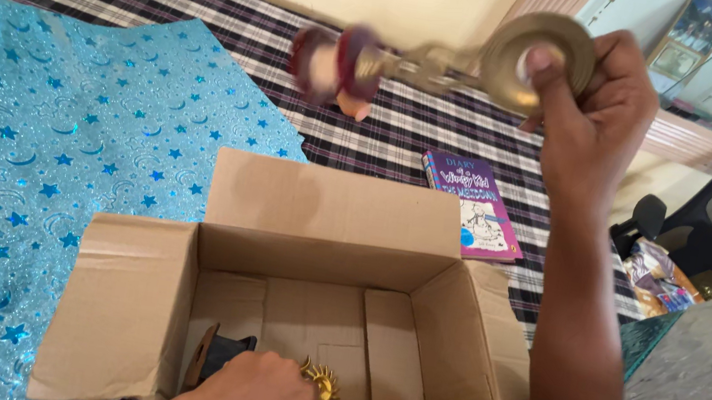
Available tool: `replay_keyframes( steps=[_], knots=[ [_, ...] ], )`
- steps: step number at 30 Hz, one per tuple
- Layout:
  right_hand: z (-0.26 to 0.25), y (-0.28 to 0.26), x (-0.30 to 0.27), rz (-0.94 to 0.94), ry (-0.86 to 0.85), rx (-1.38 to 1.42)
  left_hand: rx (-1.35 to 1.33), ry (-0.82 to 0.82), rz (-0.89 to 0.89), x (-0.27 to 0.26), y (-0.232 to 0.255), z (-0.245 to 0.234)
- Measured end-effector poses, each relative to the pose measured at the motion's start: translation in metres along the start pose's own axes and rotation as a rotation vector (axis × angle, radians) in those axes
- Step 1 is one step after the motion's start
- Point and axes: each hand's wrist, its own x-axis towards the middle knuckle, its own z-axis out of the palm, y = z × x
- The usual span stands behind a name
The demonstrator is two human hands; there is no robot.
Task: The person places several small trophies and a figurine into a cardboard box, closes the flaps, and seals the box with clear packing tape. They use scissors to cut the tape and smooth it down to secure the package.
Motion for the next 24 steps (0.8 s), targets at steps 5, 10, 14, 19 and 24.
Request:
replay_keyframes(
  steps=[5,10,14,19,24],
  knots=[
    [0.004,-0.031,-0.05,0.386,-0.348,0.224,-0.116,-0.096,-0.08,-0.014,0.018,-0.021],
    [0.025,-0.035,-0.104,0.609,-0.527,0.406,-0.058,0.01,-0.094,-0.017,0.03,-0.028],
    [0.041,-0.01,-0.134,0.816,-0.587,0.465,-0.035,0.015,-0.099,-0.021,0.034,-0.017],
    [0.049,0.02,-0.155,1.014,-0.578,0.609,-0.017,0.051,-0.073,-0.02,0.038,-0.017],
    [0.05,0.052,-0.18,0.916,-0.647,0.452,-0.004,0.027,-0.073,-0.024,0.042,-0.017]
  ],
)
